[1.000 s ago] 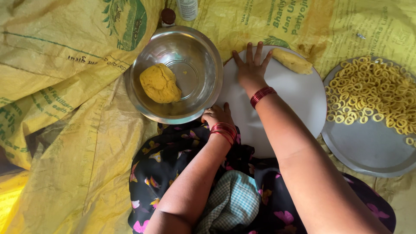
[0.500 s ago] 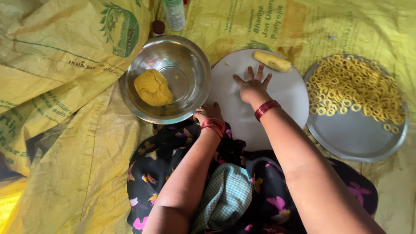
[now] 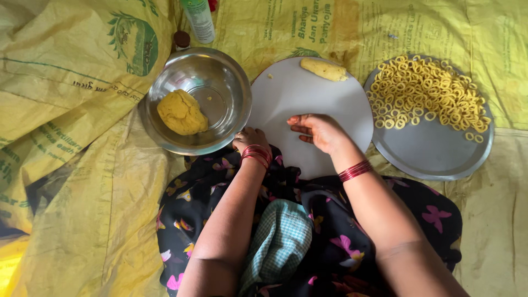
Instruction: The person rolls small pieces of yellow dough into thin ropes on a white board, then joins the ends to form rings and places them on a metal tray. The process repeats with additional dough pieces taken from a metal bowl.
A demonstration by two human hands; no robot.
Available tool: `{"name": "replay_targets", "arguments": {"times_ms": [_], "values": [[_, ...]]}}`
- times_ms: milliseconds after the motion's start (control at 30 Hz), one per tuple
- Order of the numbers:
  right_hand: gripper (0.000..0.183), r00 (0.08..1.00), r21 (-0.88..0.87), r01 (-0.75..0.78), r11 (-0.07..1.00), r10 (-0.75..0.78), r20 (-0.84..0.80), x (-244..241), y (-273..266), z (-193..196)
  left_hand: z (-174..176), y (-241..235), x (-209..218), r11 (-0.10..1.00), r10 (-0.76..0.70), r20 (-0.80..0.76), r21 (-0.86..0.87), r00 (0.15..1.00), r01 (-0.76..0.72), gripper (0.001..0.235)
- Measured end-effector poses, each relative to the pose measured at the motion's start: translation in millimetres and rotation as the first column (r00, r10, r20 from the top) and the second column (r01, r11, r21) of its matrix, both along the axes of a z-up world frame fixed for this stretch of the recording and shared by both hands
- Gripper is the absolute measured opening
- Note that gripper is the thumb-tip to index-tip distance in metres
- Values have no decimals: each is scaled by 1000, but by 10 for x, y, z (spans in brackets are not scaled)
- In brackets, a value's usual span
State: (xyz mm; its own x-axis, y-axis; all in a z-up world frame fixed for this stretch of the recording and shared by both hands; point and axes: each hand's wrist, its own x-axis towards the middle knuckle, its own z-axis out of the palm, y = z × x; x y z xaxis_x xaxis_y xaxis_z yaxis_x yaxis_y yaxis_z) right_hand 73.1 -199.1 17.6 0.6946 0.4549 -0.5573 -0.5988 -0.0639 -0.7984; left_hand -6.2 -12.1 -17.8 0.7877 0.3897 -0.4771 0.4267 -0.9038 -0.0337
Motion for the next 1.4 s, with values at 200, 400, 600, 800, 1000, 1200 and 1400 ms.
{"name": "replay_targets", "arguments": {"times_ms": [200,400,600,800,1000,1200,1400], "values": [[22,997,68,-67,995,68,-22,53,-90,406,127,36,3,999,-2,-16,-50,1000,1,61],[20,970,-64,17,998,-1,241,52,-571,598,125,55,15,997,11,-3,-77,1000,-12,58],[11,874,-49,423,905,-393,286,129,-1310,473,31,48,-78,999,-30,78,-21,997,32,60],[22,720,-477,332,814,108,685,258,-1066,68,96,36,-123,999,-47,69,12,997,46,68],[24,255,-411,137,902,369,894,356,-802,-111,101,29,-217,998,-59,134,41,989,54,65],[39,683,-686,330,648,337,648,480,-1000,-178,73,29,-201,996,-69,103,57,992,63,66],[31,403,-791,242,562,684,609,291,-820,-406,28,32,-239,995,-74,150,81,986,62,63]]}}
